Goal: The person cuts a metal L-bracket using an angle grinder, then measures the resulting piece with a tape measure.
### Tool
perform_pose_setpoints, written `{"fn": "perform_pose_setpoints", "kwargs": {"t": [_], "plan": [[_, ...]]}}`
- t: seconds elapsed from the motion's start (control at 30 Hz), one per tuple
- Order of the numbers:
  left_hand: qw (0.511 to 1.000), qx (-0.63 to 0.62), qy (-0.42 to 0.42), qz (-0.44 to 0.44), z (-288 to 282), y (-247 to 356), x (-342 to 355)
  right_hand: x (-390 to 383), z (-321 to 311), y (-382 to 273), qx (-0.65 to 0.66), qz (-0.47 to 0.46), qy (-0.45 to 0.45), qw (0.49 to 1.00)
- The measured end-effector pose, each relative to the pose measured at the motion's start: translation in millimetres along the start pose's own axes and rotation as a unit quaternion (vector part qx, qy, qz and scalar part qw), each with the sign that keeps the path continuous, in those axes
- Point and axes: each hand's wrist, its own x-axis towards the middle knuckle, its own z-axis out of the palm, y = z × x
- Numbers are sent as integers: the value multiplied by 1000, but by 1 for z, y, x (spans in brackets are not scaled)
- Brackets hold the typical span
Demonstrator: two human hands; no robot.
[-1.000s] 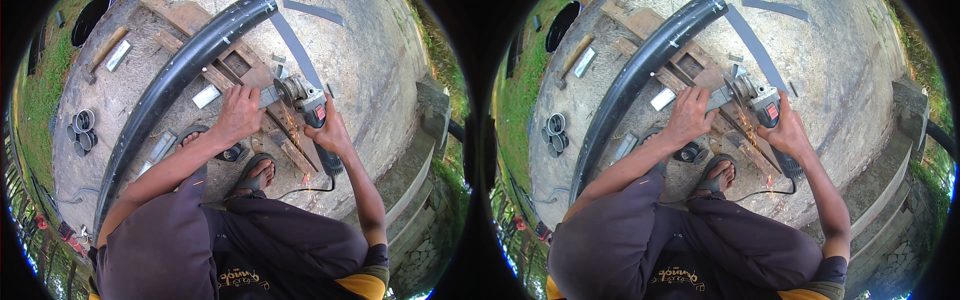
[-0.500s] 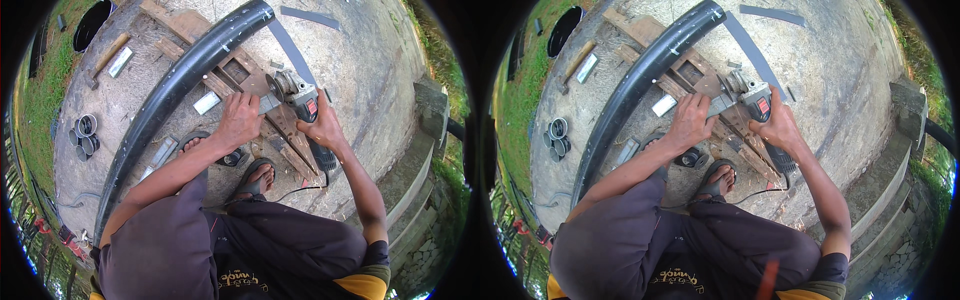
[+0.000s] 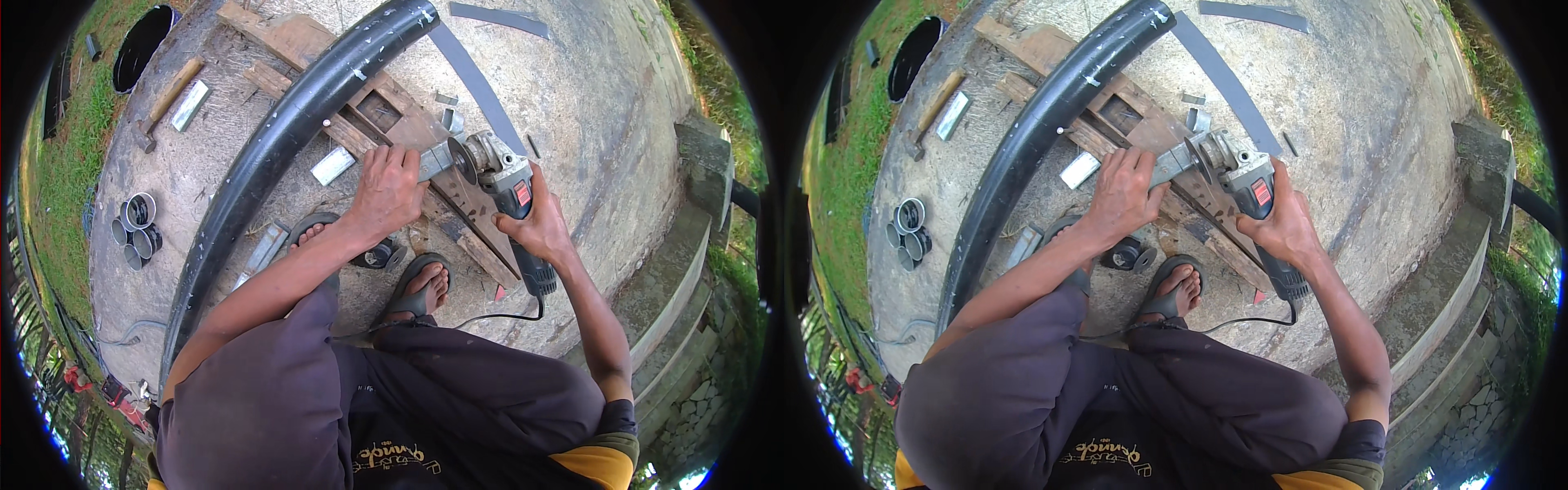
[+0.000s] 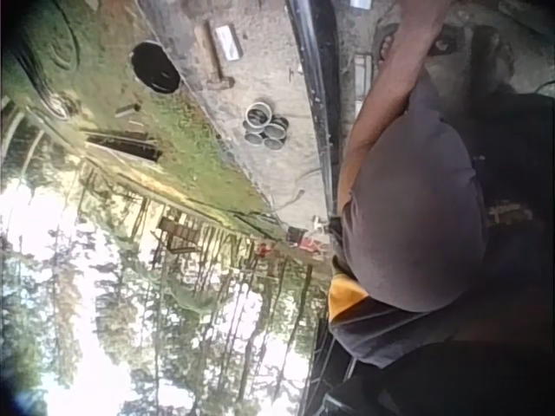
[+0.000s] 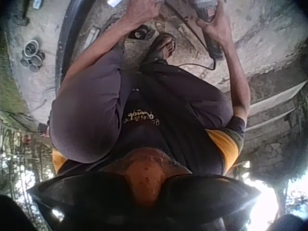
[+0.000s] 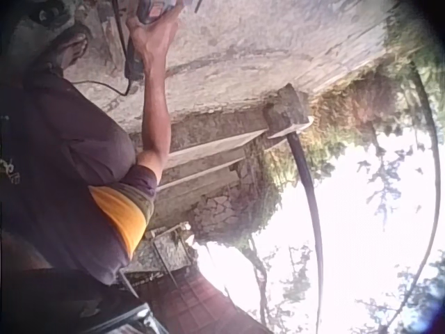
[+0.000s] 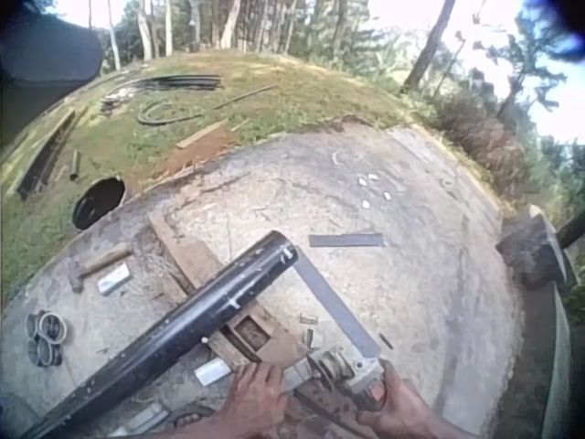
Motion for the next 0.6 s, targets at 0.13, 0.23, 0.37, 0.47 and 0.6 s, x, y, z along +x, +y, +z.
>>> {"fn": "perform_pose_setpoints", "kwargs": {"t": [0.13,0.23,0.37,0.47,0.6], "plan": [[1000,2,0,-1,1,0,-1,-7,5,4,4,0,2,1000],[1000,-1,7,1,3,-1,-1,-9,7,3,-8,6,-2,1000],[1000,4,8,1,2,-1,-1,-7,9,4,-4,4,-2,1000],[1000,9,2,-1,1,0,0,-4,10,8,-11,-2,0,1000],[1000,11,9,3,1,3,0,-2,10,11,-19,-11,4,1000]]}}
